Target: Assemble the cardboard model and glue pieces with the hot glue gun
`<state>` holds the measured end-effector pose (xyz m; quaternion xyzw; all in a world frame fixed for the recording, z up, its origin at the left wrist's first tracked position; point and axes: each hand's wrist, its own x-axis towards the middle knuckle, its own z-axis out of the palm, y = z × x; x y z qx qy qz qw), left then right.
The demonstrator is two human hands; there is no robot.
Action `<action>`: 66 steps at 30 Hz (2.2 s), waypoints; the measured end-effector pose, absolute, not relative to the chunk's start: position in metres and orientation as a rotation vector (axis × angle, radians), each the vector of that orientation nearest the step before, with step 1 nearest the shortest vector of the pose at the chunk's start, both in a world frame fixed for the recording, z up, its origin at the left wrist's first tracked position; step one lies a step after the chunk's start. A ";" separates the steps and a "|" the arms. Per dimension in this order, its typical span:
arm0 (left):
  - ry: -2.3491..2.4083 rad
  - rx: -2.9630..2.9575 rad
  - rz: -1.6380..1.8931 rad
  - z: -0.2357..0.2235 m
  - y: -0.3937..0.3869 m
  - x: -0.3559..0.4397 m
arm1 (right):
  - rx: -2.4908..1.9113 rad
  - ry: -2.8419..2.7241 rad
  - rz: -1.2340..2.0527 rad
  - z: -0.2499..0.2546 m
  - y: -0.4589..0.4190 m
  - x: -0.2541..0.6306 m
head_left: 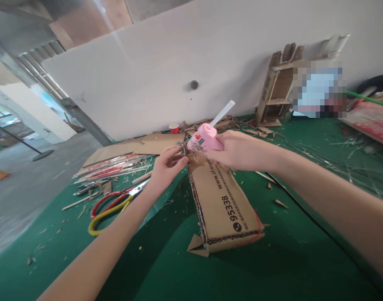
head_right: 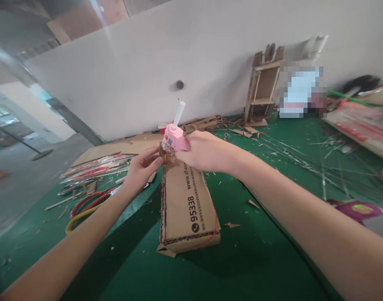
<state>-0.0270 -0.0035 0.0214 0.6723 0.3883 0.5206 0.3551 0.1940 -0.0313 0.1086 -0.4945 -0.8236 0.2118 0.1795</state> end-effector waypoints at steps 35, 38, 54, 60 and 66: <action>1.092 1.753 1.286 0.025 -0.006 -0.029 | -1.689 -2.338 0.373 0.118 -0.031 0.218; 1.095 1.745 1.278 0.026 -0.006 -0.030 | -1.663 -2.387 0.371 0.120 -0.029 0.222; 1.065 1.756 1.299 0.024 -0.005 -0.028 | -1.587 -2.302 0.488 0.120 -0.041 0.199; 1.044 1.782 1.305 0.023 -0.005 -0.029 | -1.533 -2.343 0.514 0.115 -0.040 0.190; 1.060 1.779 1.300 0.026 -0.006 -0.028 | -1.596 -2.353 0.464 0.118 -0.035 0.202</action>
